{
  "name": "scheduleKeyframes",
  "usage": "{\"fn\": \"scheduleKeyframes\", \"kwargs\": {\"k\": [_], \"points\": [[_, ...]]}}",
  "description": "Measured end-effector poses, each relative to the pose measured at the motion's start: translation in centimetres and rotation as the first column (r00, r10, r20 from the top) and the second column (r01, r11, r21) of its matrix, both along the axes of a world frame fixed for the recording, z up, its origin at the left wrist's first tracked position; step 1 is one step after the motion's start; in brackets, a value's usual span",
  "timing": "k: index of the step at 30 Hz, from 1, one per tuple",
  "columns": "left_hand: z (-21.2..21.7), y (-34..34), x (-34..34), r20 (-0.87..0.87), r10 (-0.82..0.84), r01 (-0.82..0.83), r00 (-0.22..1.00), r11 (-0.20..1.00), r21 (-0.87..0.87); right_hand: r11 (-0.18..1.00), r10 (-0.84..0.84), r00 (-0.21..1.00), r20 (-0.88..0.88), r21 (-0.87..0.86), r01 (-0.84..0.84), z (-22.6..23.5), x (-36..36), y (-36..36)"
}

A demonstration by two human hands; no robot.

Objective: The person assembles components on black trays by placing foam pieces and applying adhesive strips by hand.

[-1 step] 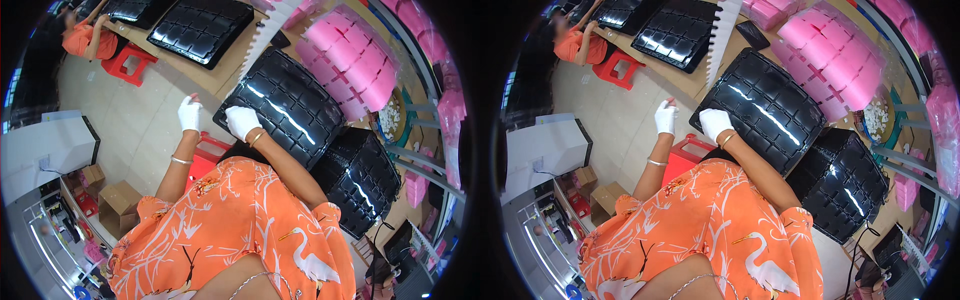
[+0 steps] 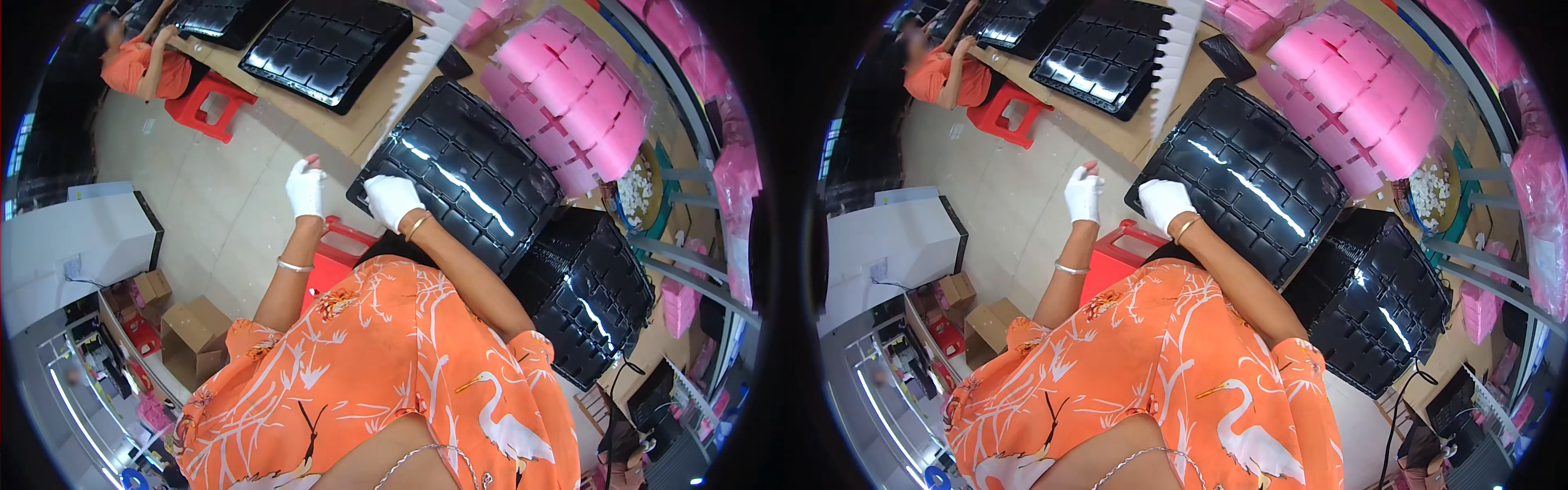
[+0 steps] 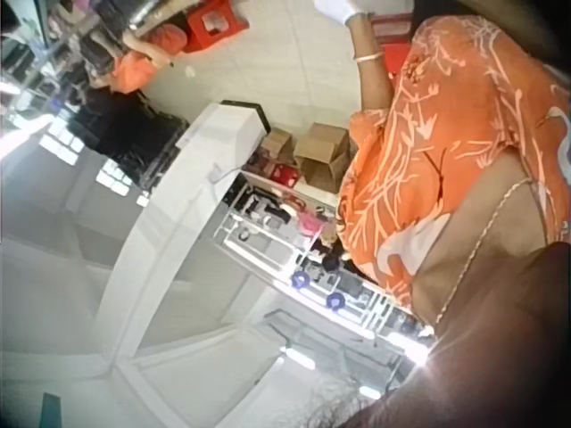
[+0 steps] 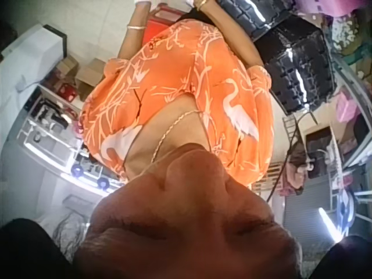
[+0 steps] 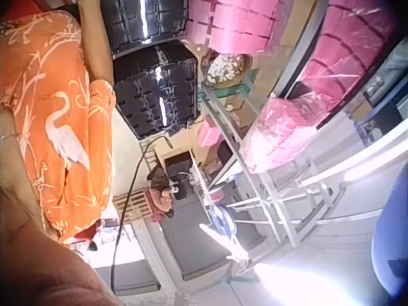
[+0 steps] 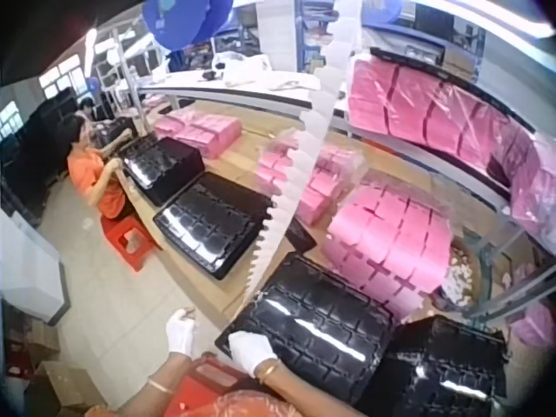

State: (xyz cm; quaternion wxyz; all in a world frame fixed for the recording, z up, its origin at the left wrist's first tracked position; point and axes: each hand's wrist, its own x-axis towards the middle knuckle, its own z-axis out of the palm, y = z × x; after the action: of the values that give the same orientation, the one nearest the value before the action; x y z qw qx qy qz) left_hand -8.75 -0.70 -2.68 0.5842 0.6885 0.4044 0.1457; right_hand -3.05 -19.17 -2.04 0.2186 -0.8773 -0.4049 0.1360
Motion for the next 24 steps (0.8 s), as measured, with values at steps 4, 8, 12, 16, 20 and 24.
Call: {"fn": "scheduleKeyframes", "kwargs": {"k": [4,8,12,16,20,24], "points": [[3.6,-1.2,-0.9,0.069,0.024,-0.024,0.997,1.0,-0.006,0.999,0.0,0.974,-0.226,0.039,0.009,2.5,0.9,-0.8],[6.5,-3.9,-0.3,0.087,-0.136,0.137,0.987,0.991,-0.003,0.955,-0.204,0.909,-0.364,0.131,0.266,5.2,3.3,-7.2],[7.1,-7.5,1.3,0.116,-0.44,0.451,0.89,0.889,-0.084,0.673,-0.504,0.775,-0.381,0.388,0.629,9.0,4.6,-17.7],[6.1,-10.8,4.5,0.074,-0.591,0.595,0.803,0.788,-0.158,0.468,-0.86,0.51,-0.026,0.359,0.808,12.8,7.7,-28.5],[3.7,-13.8,11.9,0.153,-0.629,0.634,0.762,0.773,0.021,0.239,-0.971,0.194,0.143,0.471,0.849,7.1,11.1,-44.2],[2.0,-14.2,20.0,0.181,-0.641,0.633,0.746,0.766,0.107,0.056,-0.97,-0.019,0.242,0.299,0.953,4.6,14.1,-50.4]]}}
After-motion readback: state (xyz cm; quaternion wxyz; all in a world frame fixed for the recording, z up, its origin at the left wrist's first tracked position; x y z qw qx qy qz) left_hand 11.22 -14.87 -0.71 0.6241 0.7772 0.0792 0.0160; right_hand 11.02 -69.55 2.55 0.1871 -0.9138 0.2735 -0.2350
